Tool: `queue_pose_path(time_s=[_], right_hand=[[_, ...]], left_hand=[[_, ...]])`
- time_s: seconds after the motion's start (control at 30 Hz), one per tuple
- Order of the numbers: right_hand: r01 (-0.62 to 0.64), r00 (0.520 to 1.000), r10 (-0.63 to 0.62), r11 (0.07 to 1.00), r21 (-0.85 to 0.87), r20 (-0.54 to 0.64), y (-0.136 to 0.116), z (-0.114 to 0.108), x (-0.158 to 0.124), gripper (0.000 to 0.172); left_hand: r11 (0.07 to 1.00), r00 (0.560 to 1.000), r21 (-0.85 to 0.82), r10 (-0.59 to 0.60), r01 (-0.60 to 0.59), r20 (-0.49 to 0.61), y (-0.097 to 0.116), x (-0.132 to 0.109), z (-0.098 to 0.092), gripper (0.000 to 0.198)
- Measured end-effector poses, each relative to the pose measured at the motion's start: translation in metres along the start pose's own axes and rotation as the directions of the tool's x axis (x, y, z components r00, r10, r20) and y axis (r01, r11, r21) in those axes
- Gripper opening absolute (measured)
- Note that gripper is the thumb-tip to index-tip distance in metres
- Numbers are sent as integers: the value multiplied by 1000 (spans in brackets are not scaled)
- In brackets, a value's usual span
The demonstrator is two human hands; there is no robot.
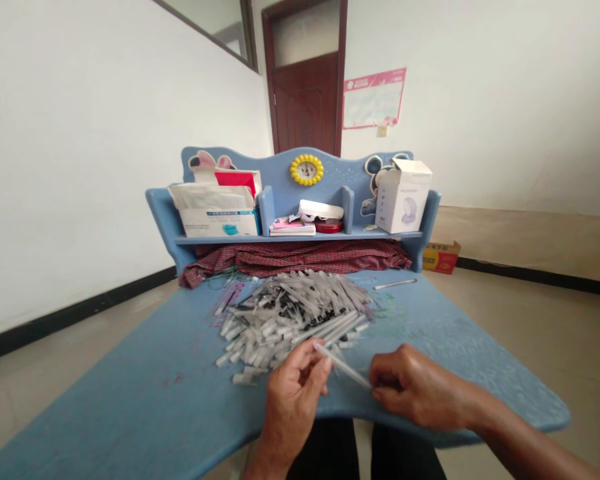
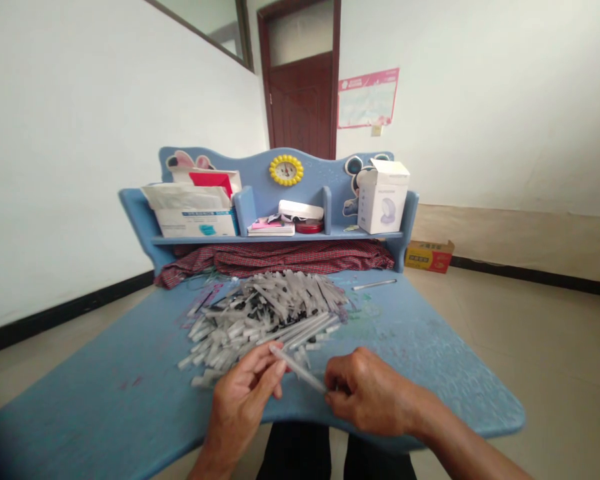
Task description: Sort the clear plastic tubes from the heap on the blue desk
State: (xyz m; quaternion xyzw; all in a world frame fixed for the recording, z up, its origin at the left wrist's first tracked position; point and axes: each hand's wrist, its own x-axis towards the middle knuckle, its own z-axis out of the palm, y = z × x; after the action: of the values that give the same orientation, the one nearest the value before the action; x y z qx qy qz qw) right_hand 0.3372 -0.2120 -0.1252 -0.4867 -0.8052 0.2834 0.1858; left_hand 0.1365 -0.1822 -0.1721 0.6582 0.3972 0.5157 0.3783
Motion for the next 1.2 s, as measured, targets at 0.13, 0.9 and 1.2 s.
queue_pose_path(time_s=[0.13,0.9,1.2], right_hand=[[1,999,-5,996,-85,-45,-4,6,1,13],[32,828,370,719,694,-421,29,26,-17,26],[81,833,382,632,771,-400,36,37,-23,28]], left_hand=[[991,998,-122,-58,60,21,7,2,-2,18],[895,989,428,147,-125,-19,8,16,4,18],[622,960,741,257,-251,110,20,39,-28,17]])
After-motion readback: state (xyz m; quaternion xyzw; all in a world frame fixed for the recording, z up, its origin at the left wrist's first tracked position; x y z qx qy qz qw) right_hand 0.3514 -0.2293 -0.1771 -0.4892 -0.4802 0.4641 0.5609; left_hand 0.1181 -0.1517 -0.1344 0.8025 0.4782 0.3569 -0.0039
